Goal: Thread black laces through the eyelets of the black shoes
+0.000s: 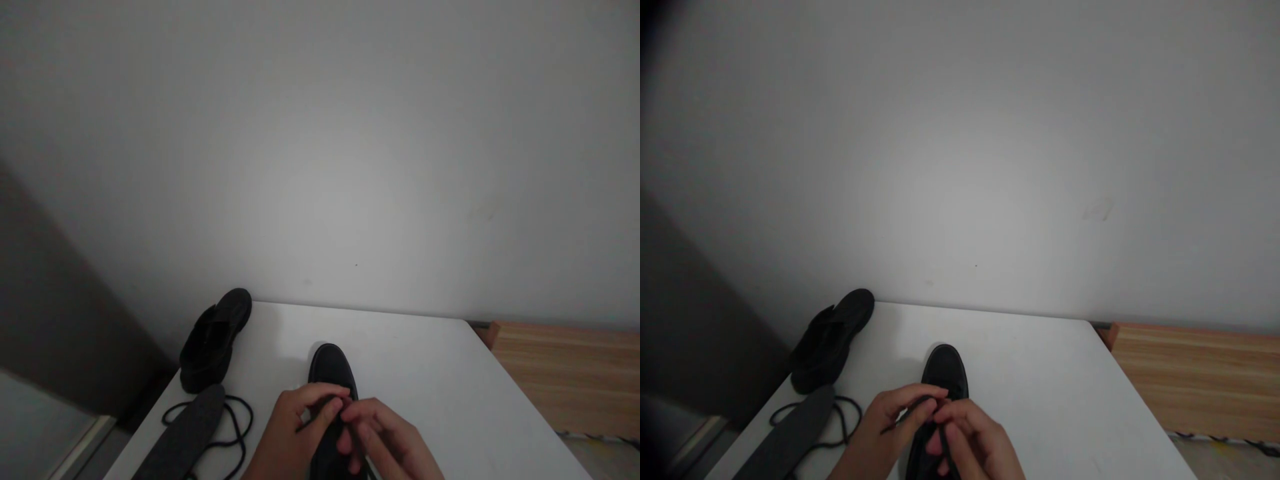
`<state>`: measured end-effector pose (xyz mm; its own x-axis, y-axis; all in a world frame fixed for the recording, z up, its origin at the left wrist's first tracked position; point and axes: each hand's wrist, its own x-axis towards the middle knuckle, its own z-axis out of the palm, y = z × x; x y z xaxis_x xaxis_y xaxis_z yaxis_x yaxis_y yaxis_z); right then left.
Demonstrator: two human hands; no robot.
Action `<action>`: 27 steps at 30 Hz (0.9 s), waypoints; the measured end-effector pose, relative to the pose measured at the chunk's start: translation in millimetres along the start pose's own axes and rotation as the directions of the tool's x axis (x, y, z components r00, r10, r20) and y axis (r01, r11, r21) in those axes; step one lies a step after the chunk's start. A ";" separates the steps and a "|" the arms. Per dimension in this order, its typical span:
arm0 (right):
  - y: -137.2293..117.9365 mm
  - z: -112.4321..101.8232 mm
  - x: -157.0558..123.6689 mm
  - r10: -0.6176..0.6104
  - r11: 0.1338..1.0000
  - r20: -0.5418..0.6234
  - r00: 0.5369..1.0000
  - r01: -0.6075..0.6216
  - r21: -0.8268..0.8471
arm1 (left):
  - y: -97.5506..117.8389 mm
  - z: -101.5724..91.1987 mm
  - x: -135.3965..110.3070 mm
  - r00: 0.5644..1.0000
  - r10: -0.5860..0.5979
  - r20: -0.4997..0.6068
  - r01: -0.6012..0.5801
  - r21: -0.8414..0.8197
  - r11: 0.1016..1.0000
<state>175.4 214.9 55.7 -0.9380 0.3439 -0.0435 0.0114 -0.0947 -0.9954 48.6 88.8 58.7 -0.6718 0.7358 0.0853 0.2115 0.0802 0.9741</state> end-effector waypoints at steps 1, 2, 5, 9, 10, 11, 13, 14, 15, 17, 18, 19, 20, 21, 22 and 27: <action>-5.1 -1.0 1.9 -0.014 1.000 0.026 1.000 0.014 0.016 | -0.2 3.3 2.2 0.999 -0.034 0.023 0.035 -0.037 0.999; -9.1 -2.6 3.6 -0.029 0.999 0.055 0.998 0.028 0.028 | 0.0 5.7 4.8 0.996 -0.061 0.065 0.066 -0.081 0.994; -14.0 -8.4 8.4 -0.083 0.996 0.045 0.996 0.084 -0.006 | 2.8 8.3 12.9 0.977 -0.099 0.190 0.132 -0.172 0.976; -16.5 -11.0 17.7 -0.308 0.933 -0.108 0.945 0.278 -0.229 | 10.7 6.8 18.4 0.975 -0.073 0.210 0.094 -0.092 0.991; -18.8 -10.0 21.0 -0.349 0.913 -0.095 0.932 0.315 -0.261 | 12.7 6.5 18.9 0.973 -0.055 0.225 0.076 -0.085 0.993; -21.9 -8.3 24.7 -0.365 0.901 -0.072 0.928 0.333 -0.278 | 14.5 6.4 19.4 0.970 -0.034 0.240 0.056 -0.085 0.995; -28.6 -4.5 32.2 -0.353 0.898 -0.037 0.935 0.327 -0.294 | 16.7 5.8 21.8 0.965 0.012 0.262 0.008 -0.076 0.997; -31.4 -3.1 35.8 -0.340 0.900 -0.030 0.940 0.317 -0.300 | 16.6 5.0 23.8 0.962 0.028 0.271 -0.011 -0.065 0.998; -33.2 -2.5 39.2 -0.331 0.904 -0.035 0.943 0.306 -0.300 | 15.5 3.6 26.3 0.959 0.032 0.281 -0.017 -0.056 0.998; -32.5 -5.0 44.8 -0.302 0.927 -0.059 0.951 0.279 -0.250 | 9.9 -1.5 32.1 0.956 -0.002 0.295 0.028 -0.083 0.996; -29.9 -8.2 47.0 -0.267 0.948 -0.069 0.961 0.249 -0.197 | 5.4 -5.4 34.5 0.955 -0.026 0.294 0.064 -0.118 0.991; -25.9 -12.5 48.7 -0.218 0.971 -0.085 0.972 0.207 -0.122 | 0.1 -10.0 36.2 0.958 -0.042 0.283 0.090 -0.160 0.983; -20.9 -17.6 49.6 -0.165 0.986 -0.106 0.981 0.162 -0.036 | -5.7 -15.2 36.9 0.965 -0.050 0.256 0.104 -0.201 0.974; -14.9 -23.1 49.9 -0.118 0.991 -0.132 0.984 0.125 0.045 | -11.7 -20.8 36.3 0.974 -0.056 0.220 0.109 -0.239 0.965; -8.4 -28.7 49.4 -0.082 0.988 -0.164 0.983 0.102 0.117 | -17.8 -26.4 34.6 0.983 -0.066 0.173 0.111 -0.268 0.957; 24.5 -48.8 39.9 -0.016 0.949 -0.252 0.968 0.095 0.302 | -42.2 -46.7 17.2 0.977 -0.211 0.017 0.204 -0.340 0.918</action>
<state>155.1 271.9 25.4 -0.8205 0.5696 -0.0471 -0.1828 -0.3395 -0.9227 -5.0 66.7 28.9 -0.6892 0.7136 -0.1256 -0.1839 -0.0046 0.9829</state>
